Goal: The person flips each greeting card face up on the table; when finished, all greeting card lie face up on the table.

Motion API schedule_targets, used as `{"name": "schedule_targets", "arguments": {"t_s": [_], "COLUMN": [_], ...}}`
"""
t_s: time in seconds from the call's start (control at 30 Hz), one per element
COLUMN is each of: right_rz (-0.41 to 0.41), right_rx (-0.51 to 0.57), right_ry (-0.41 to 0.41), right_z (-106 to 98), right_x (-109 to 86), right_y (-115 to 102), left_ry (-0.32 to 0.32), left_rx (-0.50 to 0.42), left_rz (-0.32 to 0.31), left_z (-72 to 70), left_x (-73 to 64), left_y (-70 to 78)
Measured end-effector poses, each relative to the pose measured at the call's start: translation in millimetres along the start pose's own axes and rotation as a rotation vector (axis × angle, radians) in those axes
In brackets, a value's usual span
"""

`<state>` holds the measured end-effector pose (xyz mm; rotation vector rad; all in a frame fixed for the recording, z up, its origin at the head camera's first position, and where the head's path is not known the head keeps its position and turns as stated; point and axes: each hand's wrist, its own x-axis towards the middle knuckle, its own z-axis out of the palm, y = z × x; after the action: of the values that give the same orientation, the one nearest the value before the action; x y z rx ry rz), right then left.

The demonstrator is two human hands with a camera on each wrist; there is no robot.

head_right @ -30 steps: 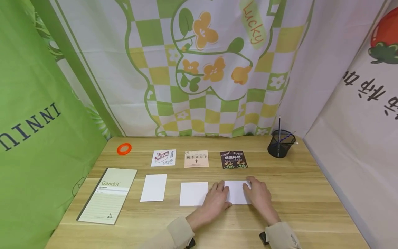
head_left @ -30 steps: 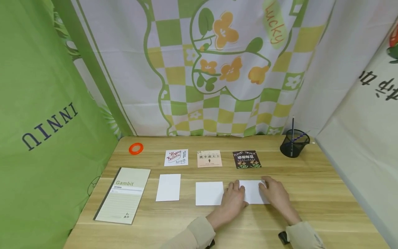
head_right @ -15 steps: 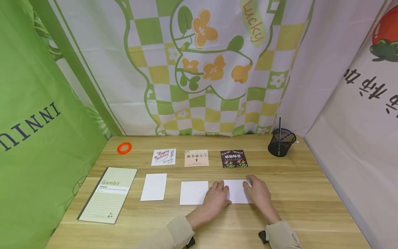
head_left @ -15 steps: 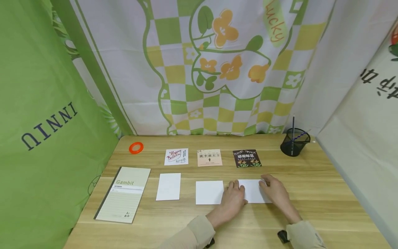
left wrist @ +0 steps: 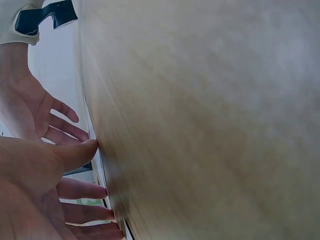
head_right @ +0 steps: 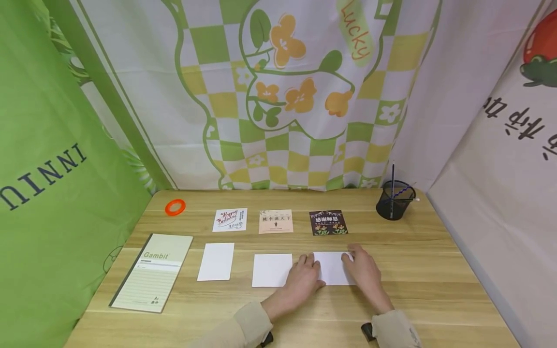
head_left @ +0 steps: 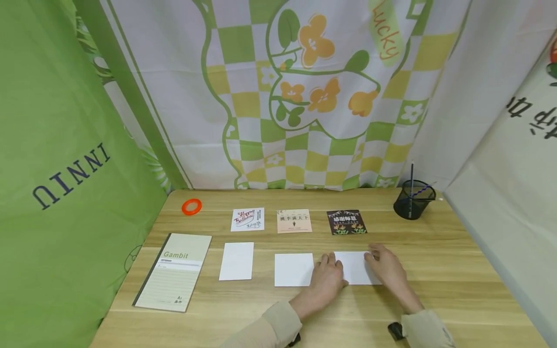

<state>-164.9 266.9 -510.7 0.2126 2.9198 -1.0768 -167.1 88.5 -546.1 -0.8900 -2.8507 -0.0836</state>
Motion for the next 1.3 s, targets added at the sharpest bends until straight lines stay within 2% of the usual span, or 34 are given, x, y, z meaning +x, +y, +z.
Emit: {"name": "schedule_targets", "arguments": {"t_s": [0.13, 0.33, 0.43, 0.57, 0.7, 0.87, 1.0, 1.3], "right_rz": [0.020, 0.045, 0.046, 0.069, 0.088, 0.082, 0.096, 0.192], "right_rx": [0.039, 0.008, 0.064, 0.136, 0.113, 0.075, 0.122, 0.280], "right_ry": [-0.004, -0.012, -0.024, -0.037, -0.044, -0.056, -0.075, -0.139], "right_z": [-1, -1, -2, -4, -5, -5, -8, -18], "right_x": [1.1, 1.0, 4.9, 7.8, 5.5, 3.3, 4.3, 6.2], "right_y": [-2, -3, -2, -2, -3, -2, -1, -4], "left_ry": [-0.007, -0.036, -0.012, -0.012, -0.033, -0.030, -0.023, -0.022], "left_rx": [0.000, 0.005, 0.015, 0.017, 0.013, 0.011, 0.018, 0.022], "left_rz": [-0.004, -0.011, -0.005, -0.004, -0.011, -0.012, -0.013, -0.017], "left_z": [-1.1, -3.4, -5.1, -5.8, -4.3, -2.4, -2.7, -2.4], "left_x": [-0.1, -0.5, -0.4, -0.9, -1.8, -1.0, -0.6, -1.2], "left_y": [0.0, 0.7, 0.6, 0.3, 0.6, 0.5, 1.1, 3.3]}}
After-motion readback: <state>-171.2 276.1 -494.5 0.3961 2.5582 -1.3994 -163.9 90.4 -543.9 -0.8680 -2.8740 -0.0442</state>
